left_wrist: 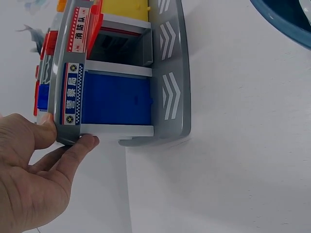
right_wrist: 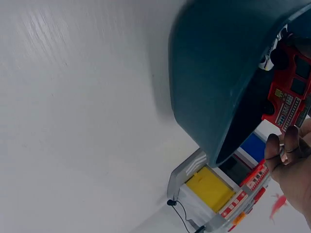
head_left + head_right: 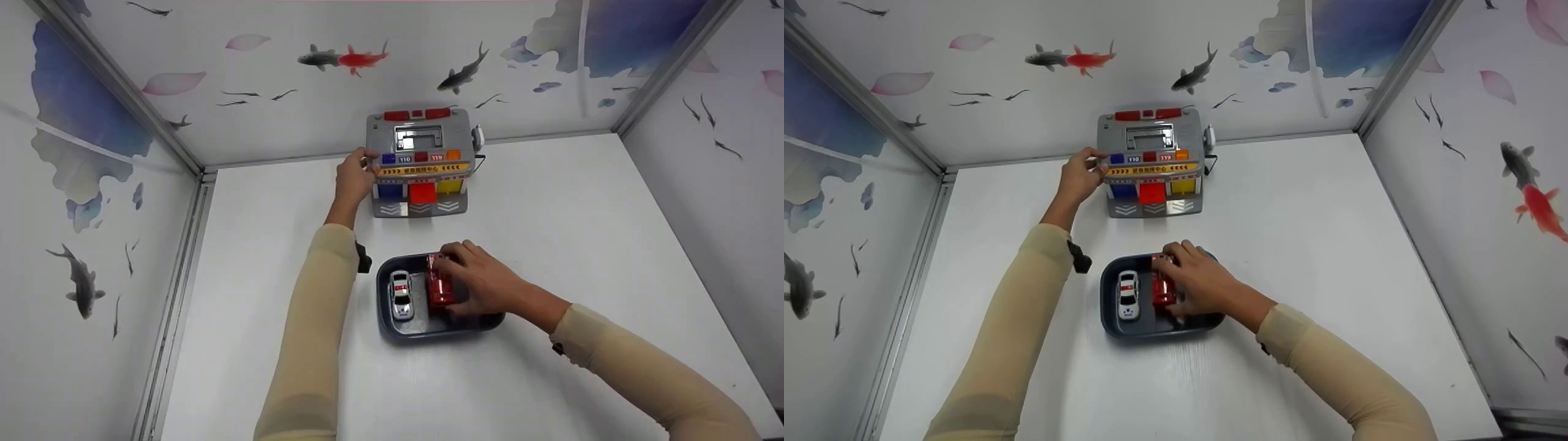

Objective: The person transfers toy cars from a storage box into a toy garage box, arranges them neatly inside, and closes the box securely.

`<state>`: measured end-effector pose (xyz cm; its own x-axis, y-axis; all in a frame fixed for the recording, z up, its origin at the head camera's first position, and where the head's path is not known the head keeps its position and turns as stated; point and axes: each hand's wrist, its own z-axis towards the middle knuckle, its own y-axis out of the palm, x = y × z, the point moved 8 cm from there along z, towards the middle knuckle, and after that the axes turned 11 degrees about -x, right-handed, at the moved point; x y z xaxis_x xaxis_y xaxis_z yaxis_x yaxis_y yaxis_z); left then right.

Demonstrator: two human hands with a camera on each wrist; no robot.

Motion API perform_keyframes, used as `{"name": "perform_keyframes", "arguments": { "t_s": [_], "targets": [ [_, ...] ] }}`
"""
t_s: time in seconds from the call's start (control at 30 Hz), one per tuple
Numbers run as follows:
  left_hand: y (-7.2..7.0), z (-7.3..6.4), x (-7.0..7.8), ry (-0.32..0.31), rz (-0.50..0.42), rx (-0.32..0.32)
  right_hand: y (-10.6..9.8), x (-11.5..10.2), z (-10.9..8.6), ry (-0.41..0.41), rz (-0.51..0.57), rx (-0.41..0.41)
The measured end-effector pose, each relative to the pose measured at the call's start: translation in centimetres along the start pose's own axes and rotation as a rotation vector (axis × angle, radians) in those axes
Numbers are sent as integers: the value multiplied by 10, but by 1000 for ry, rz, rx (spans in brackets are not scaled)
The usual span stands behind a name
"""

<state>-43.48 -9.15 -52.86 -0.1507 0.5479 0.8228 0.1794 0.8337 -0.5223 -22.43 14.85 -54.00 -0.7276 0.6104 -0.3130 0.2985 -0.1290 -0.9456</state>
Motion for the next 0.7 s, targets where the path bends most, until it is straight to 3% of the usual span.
{"name": "perform_keyframes", "arguments": {
  "t_s": [0.37,0.7],
  "targets": [
    [2,2,-1,-24,-27,-2,-37,31,11,46,0,59],
    [1,1,-1,-38,-6,5,-51,64,26,139,37,24]
  ]
}}
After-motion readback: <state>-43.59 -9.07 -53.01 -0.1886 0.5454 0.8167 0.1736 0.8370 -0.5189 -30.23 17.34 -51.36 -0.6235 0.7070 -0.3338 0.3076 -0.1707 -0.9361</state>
